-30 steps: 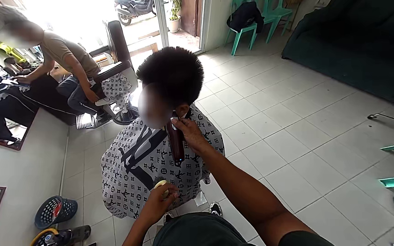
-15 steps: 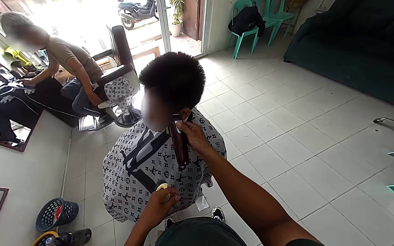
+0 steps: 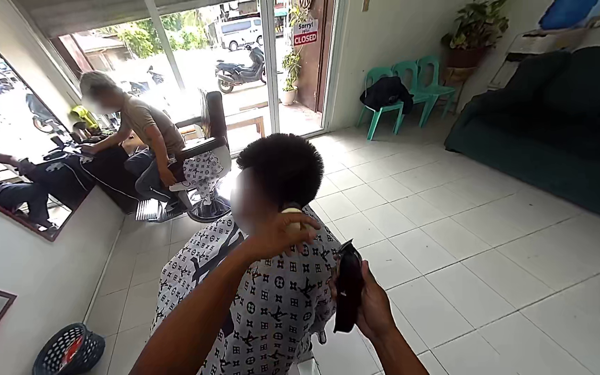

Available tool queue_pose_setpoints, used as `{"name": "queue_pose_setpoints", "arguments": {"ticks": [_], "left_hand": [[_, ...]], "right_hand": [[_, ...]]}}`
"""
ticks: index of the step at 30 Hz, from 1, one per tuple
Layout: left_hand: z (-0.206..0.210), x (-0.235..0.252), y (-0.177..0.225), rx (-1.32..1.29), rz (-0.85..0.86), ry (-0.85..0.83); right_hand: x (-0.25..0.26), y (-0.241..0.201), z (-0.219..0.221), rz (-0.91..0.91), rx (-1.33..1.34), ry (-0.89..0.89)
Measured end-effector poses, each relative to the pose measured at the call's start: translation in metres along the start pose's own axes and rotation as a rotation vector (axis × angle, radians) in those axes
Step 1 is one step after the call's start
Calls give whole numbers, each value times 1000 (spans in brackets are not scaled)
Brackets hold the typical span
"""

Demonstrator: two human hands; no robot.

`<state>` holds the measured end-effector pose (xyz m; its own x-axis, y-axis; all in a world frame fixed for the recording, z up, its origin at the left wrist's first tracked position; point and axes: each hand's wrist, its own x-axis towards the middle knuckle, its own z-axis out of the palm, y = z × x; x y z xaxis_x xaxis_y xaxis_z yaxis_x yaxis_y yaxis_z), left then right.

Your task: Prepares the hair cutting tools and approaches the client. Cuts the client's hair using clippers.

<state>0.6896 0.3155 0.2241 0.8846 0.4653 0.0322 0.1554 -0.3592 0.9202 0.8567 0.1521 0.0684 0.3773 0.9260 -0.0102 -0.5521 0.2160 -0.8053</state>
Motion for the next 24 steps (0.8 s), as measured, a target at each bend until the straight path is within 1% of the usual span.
{"name": "queue_pose_setpoints", "arguments": {"ticks": [1,2,3,4,5,6,7,8,9,10,12,13,14,16,17,18,19,20,21,22,23,24], "left_hand": [[0,6,1,-138,12,90],[1,10,-2,-235,-26,141],[2,13,-6,-237,-111,112],[3,14,-10,-185,-200,22],[6,14,-11,-138,-246,-61],[8,13,-8,-119,-216,-78],[9,12,0,-126,-139,-24],[7,11,8,-139,-77,74],[3,11,11,-143,-65,148],[0,10,8,-109,-125,144],[-1,9,-5,34,-298,-15],[-1,8,-8,74,-320,-70],[-2,5,-7,56,-287,-66],[-6,1,-3,-72,-180,56],[-9,0,-3,-87,-187,80],[-11,-3,-4,-18,-239,48],[-11,-8,-2,124,-281,-5],[-10,-16,1,300,-262,-25],[-10,-25,6,463,-188,26],[-14,-33,10,581,-66,147],[-23,-36,9,646,79,308],[-35,-34,7,685,196,470]], "right_hand": [[-7,0,-6,30,-9,1],[-14,3,-11,63,-26,13],[-21,7,-16,97,-56,29],[-28,12,-19,125,-80,47],[-33,17,-22,143,-90,63],[-35,20,-25,148,-97,67],[-35,21,-28,146,-108,63],[-32,19,-29,140,-130,57],[-31,19,-27,141,-153,62],[-35,21,-21,164,-164,86],[-38,12,-12,231,-182,105],[-36,5,-10,242,-191,86],[-32,1,-9,235,-194,64],[-26,-3,-2,210,-204,55],[-24,-4,3,194,-206,64],[-22,-7,11,179,-214,92],[-20,-11,20,170,-232,129],[-17,-17,31,166,-263,176],[-13,-22,44,157,-296,216],[-7,-25,56,129,-319,233],[1,-25,65,90,-338,219],[8,-23,73,44,-365,171]]}}
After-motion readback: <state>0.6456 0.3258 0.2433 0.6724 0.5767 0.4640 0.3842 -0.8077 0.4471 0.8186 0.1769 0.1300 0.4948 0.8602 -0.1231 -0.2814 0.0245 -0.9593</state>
